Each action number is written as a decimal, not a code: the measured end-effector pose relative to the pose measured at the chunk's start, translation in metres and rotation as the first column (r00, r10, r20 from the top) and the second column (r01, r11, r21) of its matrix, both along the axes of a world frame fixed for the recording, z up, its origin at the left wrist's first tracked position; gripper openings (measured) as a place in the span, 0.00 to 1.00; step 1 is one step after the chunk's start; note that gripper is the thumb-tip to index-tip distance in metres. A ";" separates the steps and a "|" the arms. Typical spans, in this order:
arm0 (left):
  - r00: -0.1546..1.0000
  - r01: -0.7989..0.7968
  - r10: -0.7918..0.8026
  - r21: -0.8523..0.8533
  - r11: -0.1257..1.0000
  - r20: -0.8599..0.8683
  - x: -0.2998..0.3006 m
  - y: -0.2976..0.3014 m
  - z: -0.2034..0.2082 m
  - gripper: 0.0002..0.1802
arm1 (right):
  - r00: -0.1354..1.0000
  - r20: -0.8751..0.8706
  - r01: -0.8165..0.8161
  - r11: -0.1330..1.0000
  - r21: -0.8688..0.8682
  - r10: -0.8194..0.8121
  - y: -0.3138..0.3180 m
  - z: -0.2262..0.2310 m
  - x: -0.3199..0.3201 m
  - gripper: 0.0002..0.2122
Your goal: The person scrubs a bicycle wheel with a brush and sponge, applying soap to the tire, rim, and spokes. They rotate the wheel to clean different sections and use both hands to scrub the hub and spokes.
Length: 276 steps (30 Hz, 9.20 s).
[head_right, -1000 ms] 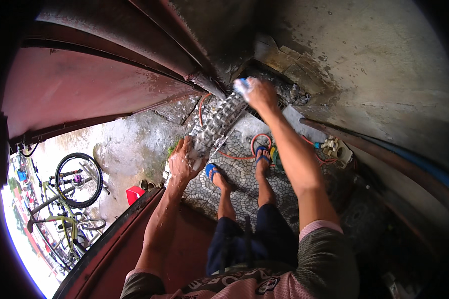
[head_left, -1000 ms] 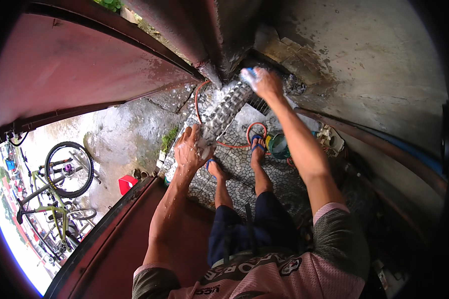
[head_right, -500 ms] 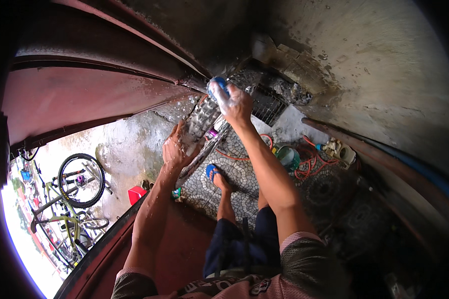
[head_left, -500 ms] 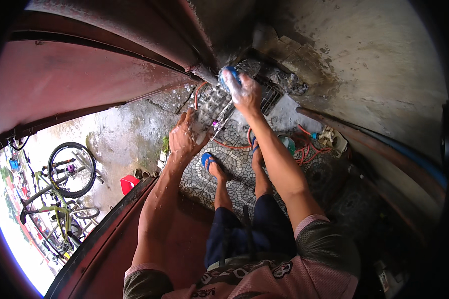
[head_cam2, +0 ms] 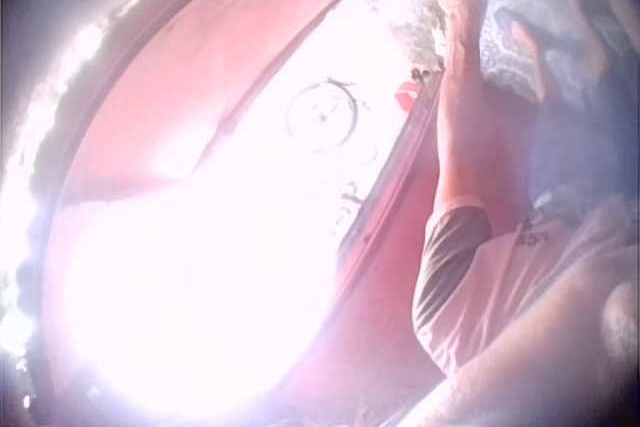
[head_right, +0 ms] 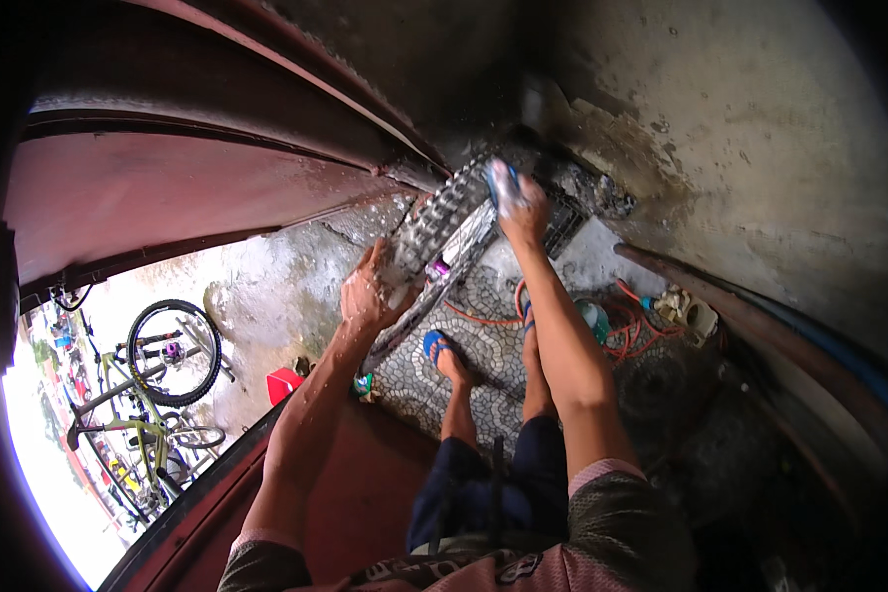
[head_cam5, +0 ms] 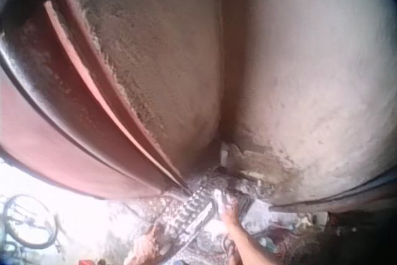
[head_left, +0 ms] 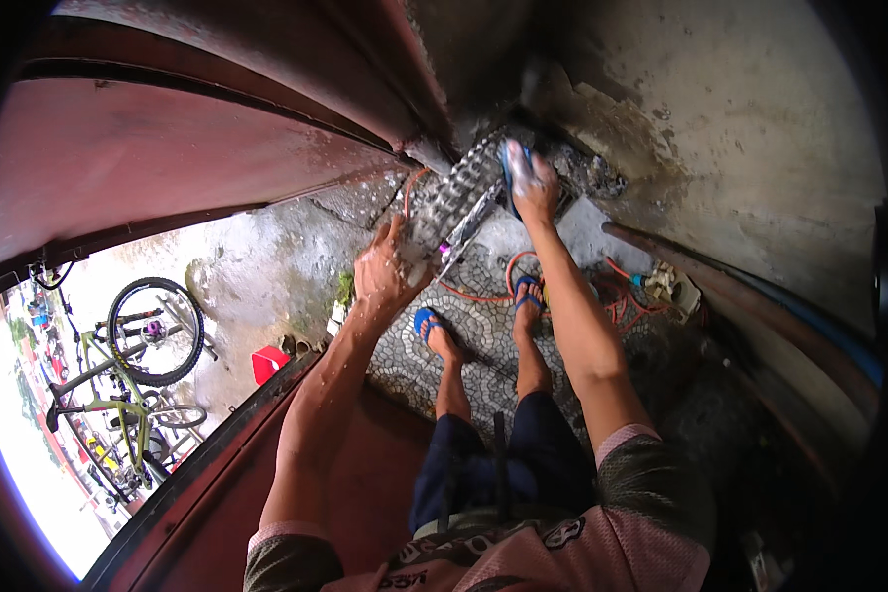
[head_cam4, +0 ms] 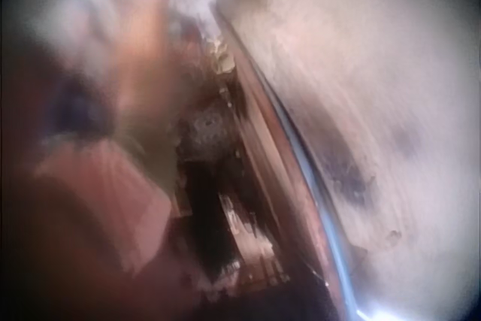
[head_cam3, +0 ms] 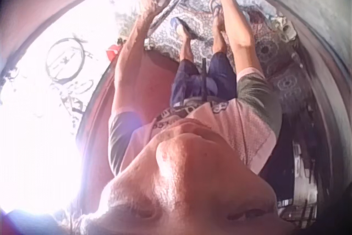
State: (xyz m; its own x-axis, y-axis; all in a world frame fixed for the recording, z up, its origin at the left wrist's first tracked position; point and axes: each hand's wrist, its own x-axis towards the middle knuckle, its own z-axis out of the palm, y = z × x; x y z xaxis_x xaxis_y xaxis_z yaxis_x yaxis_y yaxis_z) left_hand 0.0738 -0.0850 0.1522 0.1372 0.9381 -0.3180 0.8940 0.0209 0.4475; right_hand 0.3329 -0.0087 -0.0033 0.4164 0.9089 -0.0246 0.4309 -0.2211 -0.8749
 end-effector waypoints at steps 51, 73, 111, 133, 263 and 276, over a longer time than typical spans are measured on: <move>0.988 -0.128 0.114 0.143 0.981 0.101 -0.051 -0.139 -0.067 0.38 | 0.801 0.437 -0.253 0.893 -0.373 0.410 0.045 0.097 0.076 0.38; 0.993 0.015 -0.008 0.062 0.998 -0.114 -0.033 -0.110 -0.012 0.42 | 0.466 0.167 -0.571 0.440 -0.693 0.869 0.063 0.066 0.055 0.22; 0.995 0.074 -0.082 0.129 0.989 0.061 -0.036 -0.046 -0.020 0.45 | 0.988 0.113 0.132 0.963 -0.236 -0.108 0.041 0.000 0.041 0.37; 0.997 0.074 -0.076 0.140 0.987 0.008 -0.039 -0.043 -0.019 0.52 | 0.820 0.286 -0.508 0.860 -0.036 0.496 0.009 0.040 0.108 0.15; 0.999 0.004 0.002 0.116 0.993 -0.053 -0.018 -0.105 0.005 0.35 | 0.573 0.164 -0.486 0.494 -0.721 0.803 0.037 0.101 0.031 0.20; 0.998 0.055 -0.055 0.069 0.996 -0.004 -0.039 -0.070 -0.004 0.34 | 0.864 0.465 -0.029 0.940 -0.339 0.194 -0.018 -0.007 0.086 0.28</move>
